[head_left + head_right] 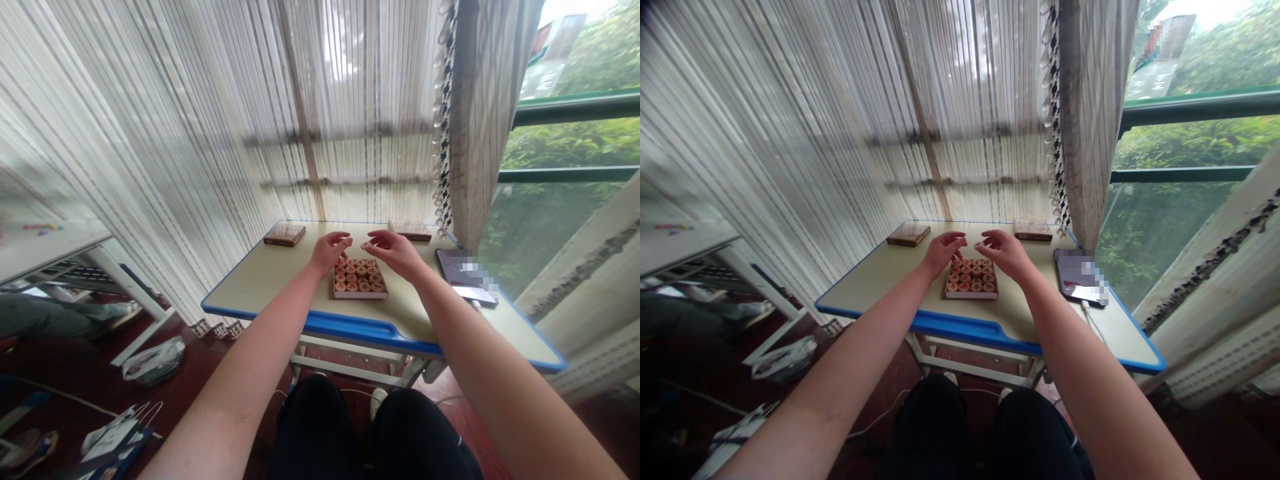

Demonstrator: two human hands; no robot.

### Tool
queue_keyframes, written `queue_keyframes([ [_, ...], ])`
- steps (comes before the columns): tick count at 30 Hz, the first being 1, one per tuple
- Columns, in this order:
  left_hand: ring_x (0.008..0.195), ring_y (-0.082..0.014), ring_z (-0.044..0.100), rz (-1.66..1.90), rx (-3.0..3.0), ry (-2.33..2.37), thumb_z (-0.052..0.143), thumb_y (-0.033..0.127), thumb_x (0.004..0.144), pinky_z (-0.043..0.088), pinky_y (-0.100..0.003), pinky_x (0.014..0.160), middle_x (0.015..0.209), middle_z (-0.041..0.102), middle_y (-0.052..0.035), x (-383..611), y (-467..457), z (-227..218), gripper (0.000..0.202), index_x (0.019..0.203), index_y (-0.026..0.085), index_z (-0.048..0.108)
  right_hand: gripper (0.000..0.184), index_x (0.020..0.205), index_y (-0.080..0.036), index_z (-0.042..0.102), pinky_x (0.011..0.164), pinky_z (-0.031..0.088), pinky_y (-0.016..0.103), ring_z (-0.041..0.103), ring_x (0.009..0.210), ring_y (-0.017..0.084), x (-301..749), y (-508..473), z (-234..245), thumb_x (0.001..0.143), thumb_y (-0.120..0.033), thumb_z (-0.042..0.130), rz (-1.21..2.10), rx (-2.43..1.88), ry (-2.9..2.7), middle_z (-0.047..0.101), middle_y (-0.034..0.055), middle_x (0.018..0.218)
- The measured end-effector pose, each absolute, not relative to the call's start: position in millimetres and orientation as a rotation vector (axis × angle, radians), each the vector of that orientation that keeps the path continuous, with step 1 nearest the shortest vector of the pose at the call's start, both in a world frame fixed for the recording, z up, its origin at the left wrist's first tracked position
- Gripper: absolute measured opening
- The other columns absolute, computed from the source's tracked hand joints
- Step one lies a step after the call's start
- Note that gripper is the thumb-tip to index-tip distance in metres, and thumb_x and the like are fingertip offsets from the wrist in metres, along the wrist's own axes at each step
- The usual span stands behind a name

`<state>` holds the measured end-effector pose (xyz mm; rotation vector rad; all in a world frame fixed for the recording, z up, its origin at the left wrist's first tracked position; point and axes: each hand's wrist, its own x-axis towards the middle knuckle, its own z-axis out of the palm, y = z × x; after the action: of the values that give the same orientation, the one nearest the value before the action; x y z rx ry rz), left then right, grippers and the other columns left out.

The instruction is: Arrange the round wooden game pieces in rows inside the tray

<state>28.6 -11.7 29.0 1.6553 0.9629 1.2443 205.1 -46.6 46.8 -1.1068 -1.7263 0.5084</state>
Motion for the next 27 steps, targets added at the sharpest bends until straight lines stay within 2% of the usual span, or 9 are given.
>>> queue_keyframes([
  [2, 0.052, -0.0074, 0.055, 1.335, 1.715, 1.094, 0.059, 0.043, 0.071, 0.042, -0.023, 0.049, 0.088, 0.064, -0.0058, 25.7, -6.0, 25.1, 0.04, 0.102, 0.018, 0.06, 0.04, 0.1, -0.017, 0.063, 0.061, 0.047, 0.028, 0.059, 0.07, 0.016, 208.9, -49.4, 49.3, 0.068, -0.041, 0.063, 0.524, -1.175, -1.826, 0.066, 0.0077, 0.084],
  [6, 0.056, -0.009, 0.056, 1.453, 1.836, 1.341, 0.058, 0.044, 0.072, 0.045, -0.024, 0.057, 0.086, 0.064, -0.0042, 18.2, 5.6, 15.7, 0.036, 0.098, 0.018, 0.06, 0.029, 0.087, -0.021, 0.069, 0.057, 0.043, 0.025, 0.056, 0.066, 0.014, 214.7, -54.1, 50.5, 0.065, -0.04, 0.065, 0.574, -1.281, -2.115, 0.065, 0.0034, 0.078],
  [11, 0.059, -0.0108, 0.057, 1.509, 1.903, 1.47, 0.056, 0.043, 0.073, 0.044, -0.025, 0.062, 0.081, 0.064, -0.0043, 12.7, 14.4, 8.0, 0.034, 0.094, 0.017, 0.061, 0.027, 0.087, -0.025, 0.07, 0.063, 0.043, 0.025, 0.057, 0.071, 0.015, 217.9, -54.8, 48.1, 0.064, -0.036, 0.067, 0.66, -1.206, -2.283, 0.064, 0.0026, 0.086],
  [21, 0.061, -0.013, 0.055, 1.44, 2.076, 1.55, 0.055, 0.04, 0.075, 0.042, -0.028, 0.068, 0.08, 0.066, -0.0045, 14.5, 11.0, 9.6, 0.027, 0.088, 0.017, 0.062, 0.028, 0.088, -0.026, 0.071, 0.072, 0.045, 0.028, 0.06, 0.081, 0.019, 218.5, -50.7, 40.9, 0.062, -0.036, 0.069, 0.898, -1.155, -2.234, 0.067, 0.0016, 0.091],
  [27, 0.071, -0.0156, 0.057, 1.426, 2.165, 1.587, 0.054, 0.035, 0.076, 0.042, -0.029, 0.073, 0.082, 0.065, -0.0053, 15.1, 7.6, 11.8, 0.022, 0.086, 0.018, 0.063, 0.031, 0.088, -0.025, 0.071, 0.063, 0.045, 0.027, 0.059, 0.072, 0.018, 219.4, -49.8, 39.4, 0.059, -0.038, 0.07, 0.907, -1.204, -2.206, 0.067, 0.0025, 0.081],
])
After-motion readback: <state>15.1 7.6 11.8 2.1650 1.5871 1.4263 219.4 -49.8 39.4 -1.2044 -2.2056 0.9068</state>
